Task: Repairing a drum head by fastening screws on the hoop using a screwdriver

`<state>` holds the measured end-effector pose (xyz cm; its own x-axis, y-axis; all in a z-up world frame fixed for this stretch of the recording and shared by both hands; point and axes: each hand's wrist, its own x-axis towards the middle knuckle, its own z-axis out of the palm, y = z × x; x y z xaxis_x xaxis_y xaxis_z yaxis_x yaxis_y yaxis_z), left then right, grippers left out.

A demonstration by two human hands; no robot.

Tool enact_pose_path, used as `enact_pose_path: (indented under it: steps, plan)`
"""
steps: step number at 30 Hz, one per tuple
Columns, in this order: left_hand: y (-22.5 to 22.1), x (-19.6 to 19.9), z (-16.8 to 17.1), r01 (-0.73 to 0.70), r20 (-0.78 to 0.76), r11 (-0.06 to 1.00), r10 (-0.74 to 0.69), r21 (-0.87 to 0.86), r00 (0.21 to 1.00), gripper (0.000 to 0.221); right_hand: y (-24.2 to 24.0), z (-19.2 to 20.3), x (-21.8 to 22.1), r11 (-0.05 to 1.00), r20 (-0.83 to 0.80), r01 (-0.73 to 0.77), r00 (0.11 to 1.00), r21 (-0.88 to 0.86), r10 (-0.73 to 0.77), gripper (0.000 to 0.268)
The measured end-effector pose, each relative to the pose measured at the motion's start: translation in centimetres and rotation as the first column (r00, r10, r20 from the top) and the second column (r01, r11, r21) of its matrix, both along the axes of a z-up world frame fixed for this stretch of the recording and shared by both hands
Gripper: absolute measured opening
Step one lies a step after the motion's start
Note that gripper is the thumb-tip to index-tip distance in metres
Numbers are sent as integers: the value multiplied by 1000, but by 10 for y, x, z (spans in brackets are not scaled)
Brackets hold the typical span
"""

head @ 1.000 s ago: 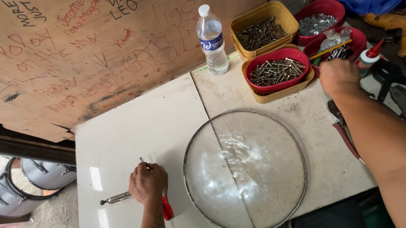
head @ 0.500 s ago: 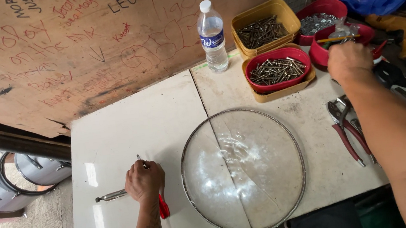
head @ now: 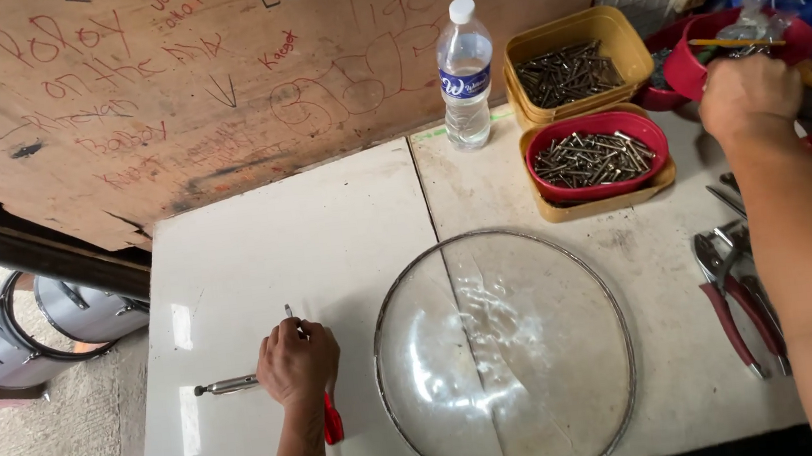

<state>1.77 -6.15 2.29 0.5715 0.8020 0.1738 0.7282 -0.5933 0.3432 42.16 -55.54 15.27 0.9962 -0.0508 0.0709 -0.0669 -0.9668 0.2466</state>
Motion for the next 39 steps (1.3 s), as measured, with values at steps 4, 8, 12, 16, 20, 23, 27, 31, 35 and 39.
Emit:
enact_pose_path:
  steps: [4, 8, 12, 16, 20, 23, 27, 31, 35, 39]
  plan:
    - [3, -1, -11, -6, 32, 999, 5, 40, 999, 24, 2, -17, 25, 999, 17, -38, 999, -18, 38, 32]
    - [4, -1, -17, 16, 97, 986, -32, 167, 995, 21, -5, -45, 52, 998, 69, -66, 995, -18, 67, 31]
    - [9, -3, -27, 29, 122, 977, -55, 212, 991, 18, -5, -63, 62, 994, 112, -100, 988, -40, 104, 26]
    - [10, -2, -27, -5, 48, 993, -1, 116, 999, 22, -3, -67, 67, 992, 123, -108, 986, -58, 114, 24]
    - [13, -1, -32, 1, 86, 980, -18, 197, 996, 19, -6, -74, 77, 990, 186, -143, 972, -7, 142, 22]
    - [13, -1, -30, -3, 77, 985, -11, 172, 997, 18, -3, -73, 72, 982, 163, -182, 972, 54, 171, 22]
    - [15, -3, -35, 19, 109, 970, -47, 242, 993, 22, -5, -77, 60, 973, 173, -211, 966, 95, 193, 14]
    - [13, -3, -31, 21, 81, 982, -37, 190, 996, 21, 2, -74, 53, 976, 149, -165, 978, 139, 144, 20]
    - [11, -2, -31, 9, 101, 982, -28, 187, 994, 19, 14, -73, 46, 986, 56, -78, 996, 146, 70, 22]
    - [16, -2, -37, -8, 76, 985, -5, 173, 997, 19, 12, -77, 49, 982, 23, -78, 997, 170, 75, 27]
